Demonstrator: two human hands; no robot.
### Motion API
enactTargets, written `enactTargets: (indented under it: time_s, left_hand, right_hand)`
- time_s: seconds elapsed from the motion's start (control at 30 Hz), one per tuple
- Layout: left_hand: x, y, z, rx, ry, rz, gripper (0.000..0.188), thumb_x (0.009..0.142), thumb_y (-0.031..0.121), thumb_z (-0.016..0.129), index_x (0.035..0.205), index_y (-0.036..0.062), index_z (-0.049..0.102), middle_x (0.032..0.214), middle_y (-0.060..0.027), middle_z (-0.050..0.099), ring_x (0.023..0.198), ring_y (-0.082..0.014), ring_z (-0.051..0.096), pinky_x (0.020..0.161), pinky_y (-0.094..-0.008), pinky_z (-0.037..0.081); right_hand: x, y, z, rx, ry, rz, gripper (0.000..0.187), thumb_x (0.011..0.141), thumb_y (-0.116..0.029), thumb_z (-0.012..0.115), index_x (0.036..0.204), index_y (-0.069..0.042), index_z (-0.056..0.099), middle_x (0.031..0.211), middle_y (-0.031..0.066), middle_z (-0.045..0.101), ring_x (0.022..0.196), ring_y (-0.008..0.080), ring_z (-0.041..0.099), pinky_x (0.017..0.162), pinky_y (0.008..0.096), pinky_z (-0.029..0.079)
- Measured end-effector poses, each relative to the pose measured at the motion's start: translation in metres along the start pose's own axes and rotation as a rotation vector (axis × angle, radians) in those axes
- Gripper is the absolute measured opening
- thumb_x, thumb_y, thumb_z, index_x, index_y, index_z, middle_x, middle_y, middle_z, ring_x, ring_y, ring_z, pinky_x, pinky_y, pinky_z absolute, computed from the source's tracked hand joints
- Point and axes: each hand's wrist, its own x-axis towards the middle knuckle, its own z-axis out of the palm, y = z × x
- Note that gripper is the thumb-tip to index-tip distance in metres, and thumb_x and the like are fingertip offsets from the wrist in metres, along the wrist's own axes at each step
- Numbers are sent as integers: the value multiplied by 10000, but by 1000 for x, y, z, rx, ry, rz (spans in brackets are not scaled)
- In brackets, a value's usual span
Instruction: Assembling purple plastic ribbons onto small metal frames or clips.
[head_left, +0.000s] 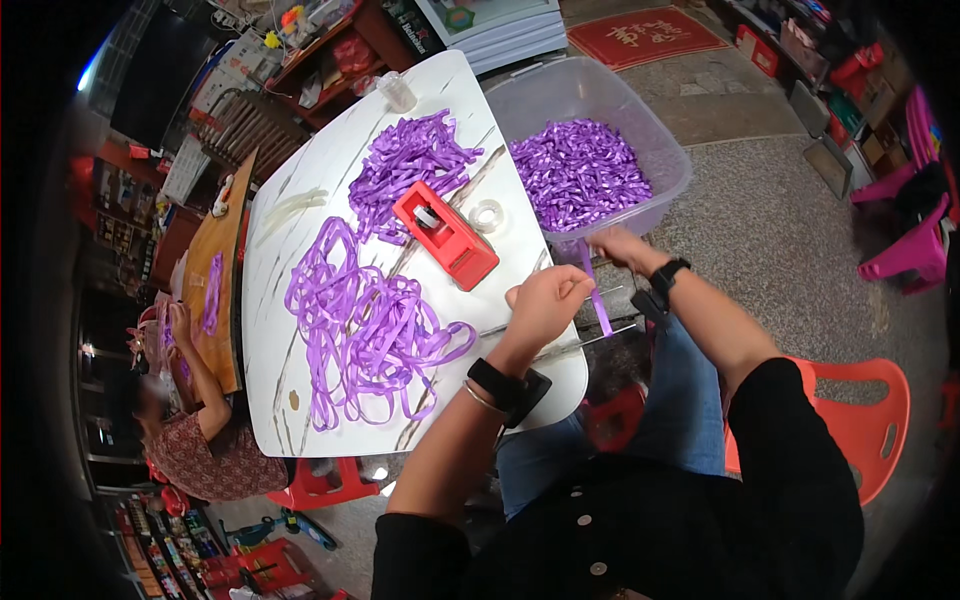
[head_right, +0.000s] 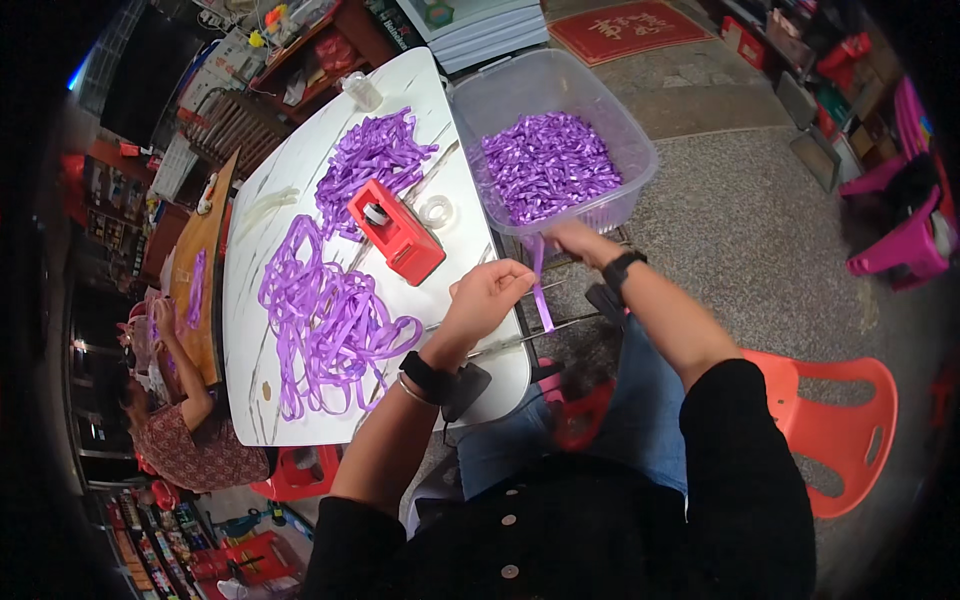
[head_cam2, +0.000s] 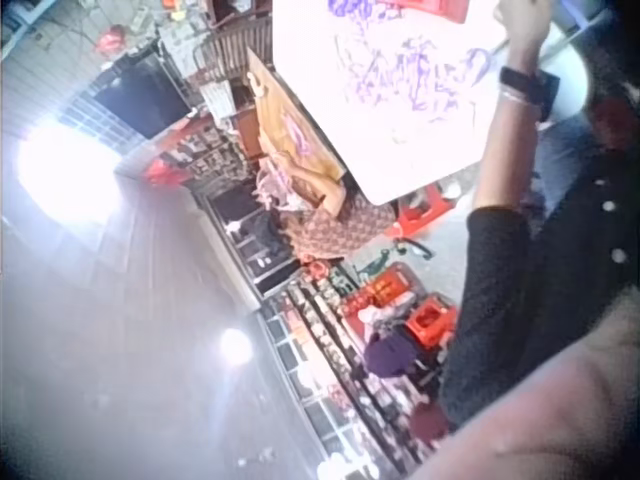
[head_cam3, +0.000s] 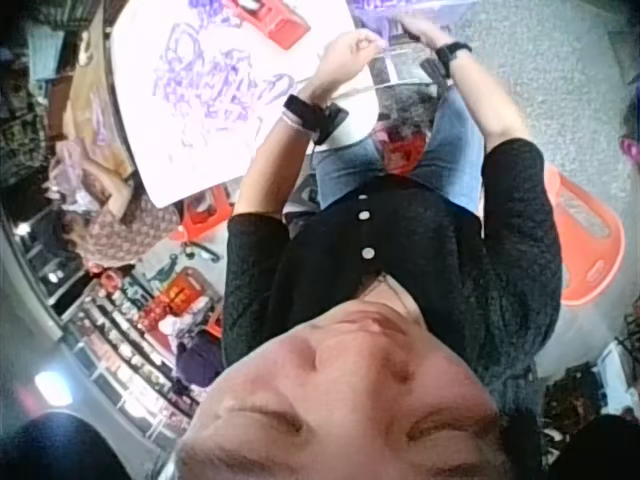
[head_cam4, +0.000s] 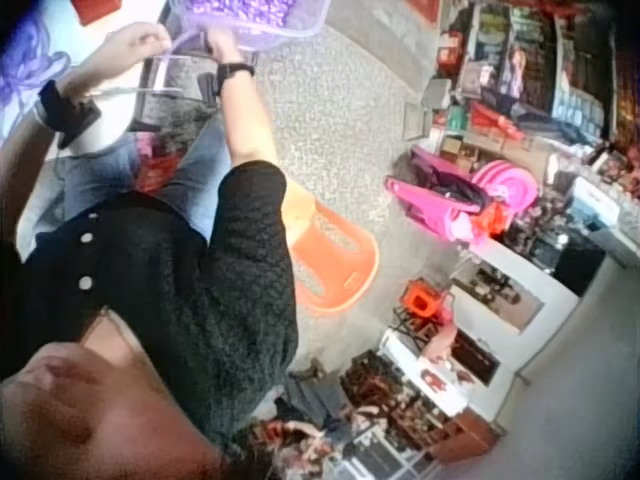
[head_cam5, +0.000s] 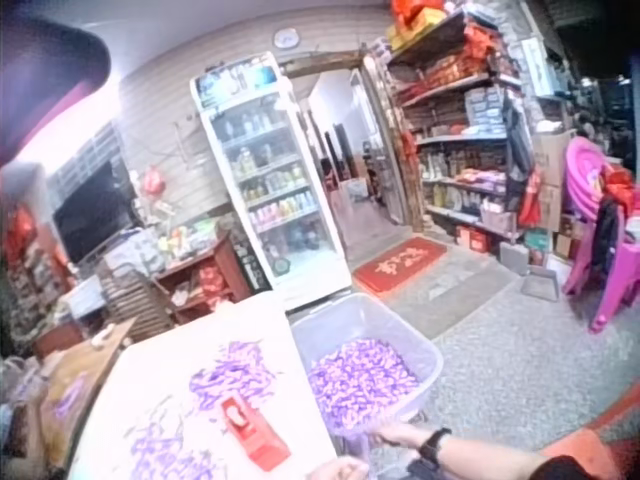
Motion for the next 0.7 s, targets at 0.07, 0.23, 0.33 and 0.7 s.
enactTargets:
  time_s: [0.07, 0.23, 0.33, 0.7]
  left_hand:
    - [0, 10, 0, 58, -11, 9, 203, 781, 299, 590, 824, 104, 629, 617, 43, 533, 556, -38, 456, 613, -215, 347]
    - [-3, 10, -1, 181, 29, 47, 242, 743, 348, 619, 782, 113, 664, 612, 26, 564, 569, -83, 513, 646, -251, 353]
    - [-3, 12, -2, 206, 22, 27, 267, 733, 375, 618, 769, 116, 668, 596, 18, 570, 581, -109, 533, 665, -274, 356]
    - [-3, 12, -1, 209, 27, 8, 230, 715, 354, 621, 744, 134, 679, 600, -6, 588, 592, -164, 559, 589, -332, 290]
  right_hand:
    - [-22, 43, -7, -68, -41, 125, 261, 785, -307, 539, 614, -110, 536, 468, -41, 386, 356, 65, 298, 332, 226, 187]
    - [-125, 87, 15, -57, -248, 364, 215, 820, -321, 521, 762, -139, 620, 531, -55, 441, 446, 44, 364, 378, 198, 263]
    - [-196, 68, 29, 105, -368, 305, 245, 858, -303, 503, 748, -113, 610, 541, -58, 461, 490, 22, 387, 429, 182, 294]
    - [-275, 8, 37, 89, -355, -4, 232, 886, -221, 475, 917, -44, 622, 529, -49, 432, 497, 22, 372, 483, 183, 310]
